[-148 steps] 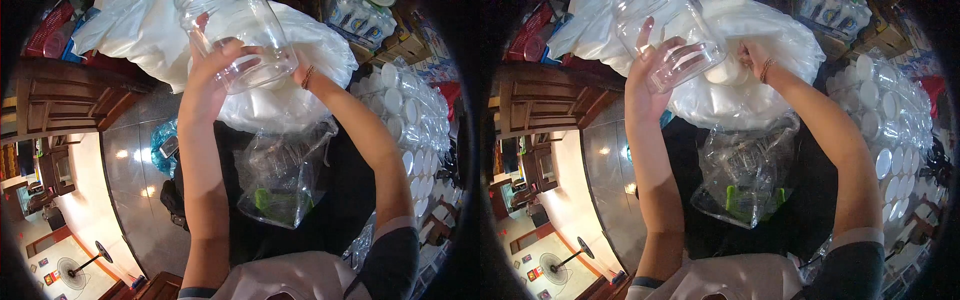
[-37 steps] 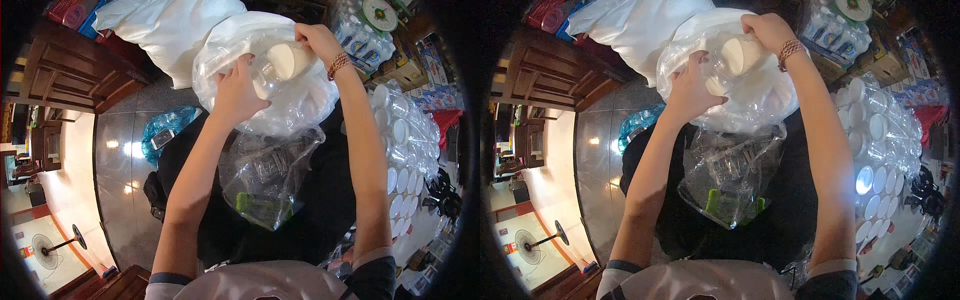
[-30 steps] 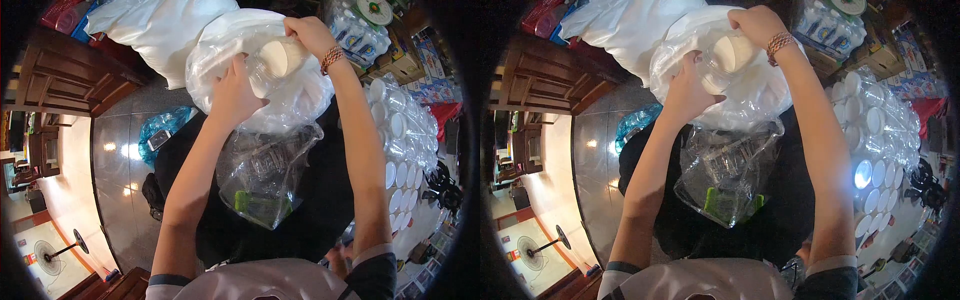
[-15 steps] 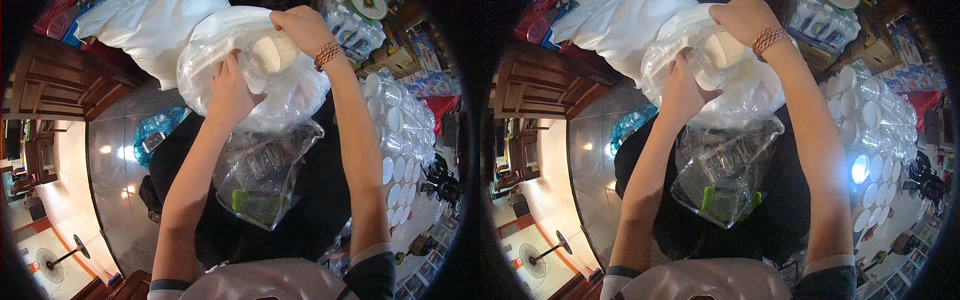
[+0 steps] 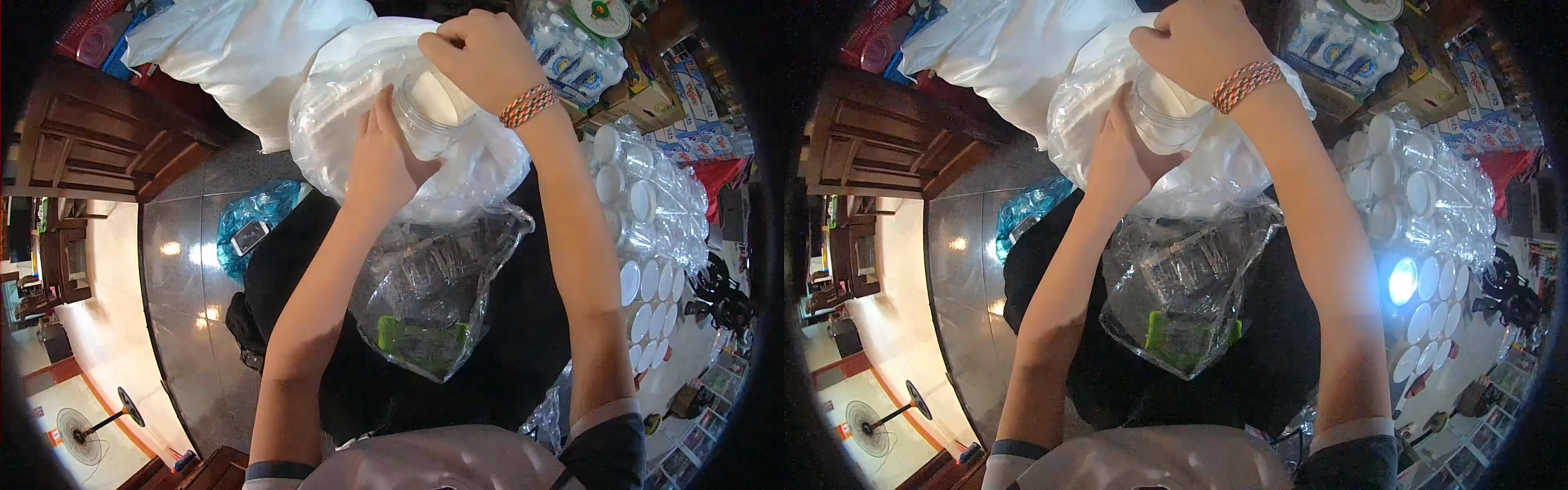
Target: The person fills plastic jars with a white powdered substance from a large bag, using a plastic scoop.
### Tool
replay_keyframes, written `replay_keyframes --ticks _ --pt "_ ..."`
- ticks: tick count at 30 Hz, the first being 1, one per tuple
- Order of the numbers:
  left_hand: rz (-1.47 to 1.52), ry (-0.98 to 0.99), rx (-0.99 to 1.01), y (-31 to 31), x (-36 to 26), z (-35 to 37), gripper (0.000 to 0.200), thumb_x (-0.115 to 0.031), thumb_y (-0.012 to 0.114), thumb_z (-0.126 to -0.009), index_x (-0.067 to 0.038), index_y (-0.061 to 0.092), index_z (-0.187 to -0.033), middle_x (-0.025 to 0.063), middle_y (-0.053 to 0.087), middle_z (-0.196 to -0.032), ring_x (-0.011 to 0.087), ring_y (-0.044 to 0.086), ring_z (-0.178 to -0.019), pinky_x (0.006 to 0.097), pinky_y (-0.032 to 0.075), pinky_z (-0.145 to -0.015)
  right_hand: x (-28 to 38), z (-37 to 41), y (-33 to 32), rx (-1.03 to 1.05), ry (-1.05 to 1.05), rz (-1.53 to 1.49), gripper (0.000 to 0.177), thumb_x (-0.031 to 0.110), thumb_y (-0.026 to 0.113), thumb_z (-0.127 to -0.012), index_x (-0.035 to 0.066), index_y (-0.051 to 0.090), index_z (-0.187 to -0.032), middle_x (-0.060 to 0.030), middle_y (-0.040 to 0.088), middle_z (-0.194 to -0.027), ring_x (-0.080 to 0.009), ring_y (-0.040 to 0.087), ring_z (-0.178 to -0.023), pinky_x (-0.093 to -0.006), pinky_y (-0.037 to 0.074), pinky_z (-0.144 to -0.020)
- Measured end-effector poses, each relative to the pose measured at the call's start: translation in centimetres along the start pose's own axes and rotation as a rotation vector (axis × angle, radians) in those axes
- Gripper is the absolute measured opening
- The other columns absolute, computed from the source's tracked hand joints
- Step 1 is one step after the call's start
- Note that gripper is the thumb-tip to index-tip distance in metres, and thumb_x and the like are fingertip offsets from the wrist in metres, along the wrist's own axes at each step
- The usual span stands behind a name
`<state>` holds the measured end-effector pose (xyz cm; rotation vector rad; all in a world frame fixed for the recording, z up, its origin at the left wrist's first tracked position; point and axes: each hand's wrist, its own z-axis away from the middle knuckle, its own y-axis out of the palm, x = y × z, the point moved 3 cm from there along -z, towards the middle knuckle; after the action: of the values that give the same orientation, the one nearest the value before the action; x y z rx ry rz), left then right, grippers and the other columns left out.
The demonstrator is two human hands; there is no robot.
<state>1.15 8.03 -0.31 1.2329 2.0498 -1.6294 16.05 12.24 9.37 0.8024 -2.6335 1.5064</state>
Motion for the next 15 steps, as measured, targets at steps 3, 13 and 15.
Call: replay_keyframes --ticks 3,13,15 --pt "0.002 -0.017 0.019 0.0 0.1 -0.2 0.104 -0.016 0.088 -0.057 0.008 0.027 -0.139 0.0273 0.047 -0.13 0.044 0.045 -0.121 0.0453 0.039 -0.104 0.0 0.3 0.2 -0.143 -0.072 -0.017 0.03 0.028 0.059 -0.082 0.003 0.062 -0.066 -0.0128 0.063 -0.067 -0.0293 0.058 -0.071 -0.0405 0.044 -0.071" --pt "-0.014 -0.002 -0.032 0.5 0.3 -0.1 0.108 -0.026 0.09 -0.058 0.002 0.024 -0.14 0.0297 0.053 -0.124 0.0436 0.052 -0.119 0.0444 0.046 -0.098 1.6 0.0 -0.9 -0.047 -0.084 -0.022 0.038 0.03 0.061 -0.079 0.001 0.061 -0.055 -0.0136 0.058 -0.058 -0.0303 0.055 -0.067 -0.0413 0.041 -0.076" --pt "0.005 -0.046 0.001 0.5 0.2 -0.2 0.109 -0.026 0.09 -0.058 0.003 0.024 -0.14 0.0302 0.053 -0.125 0.0436 0.052 -0.119 0.0442 0.046 -0.097 2.0 0.1 -1.0 -0.043 -0.092 -0.01 0.037 0.03 0.061 -0.079 0.002 0.06 -0.054 -0.0127 0.058 -0.059 -0.0296 0.055 -0.068 -0.0406 0.041 -0.075"
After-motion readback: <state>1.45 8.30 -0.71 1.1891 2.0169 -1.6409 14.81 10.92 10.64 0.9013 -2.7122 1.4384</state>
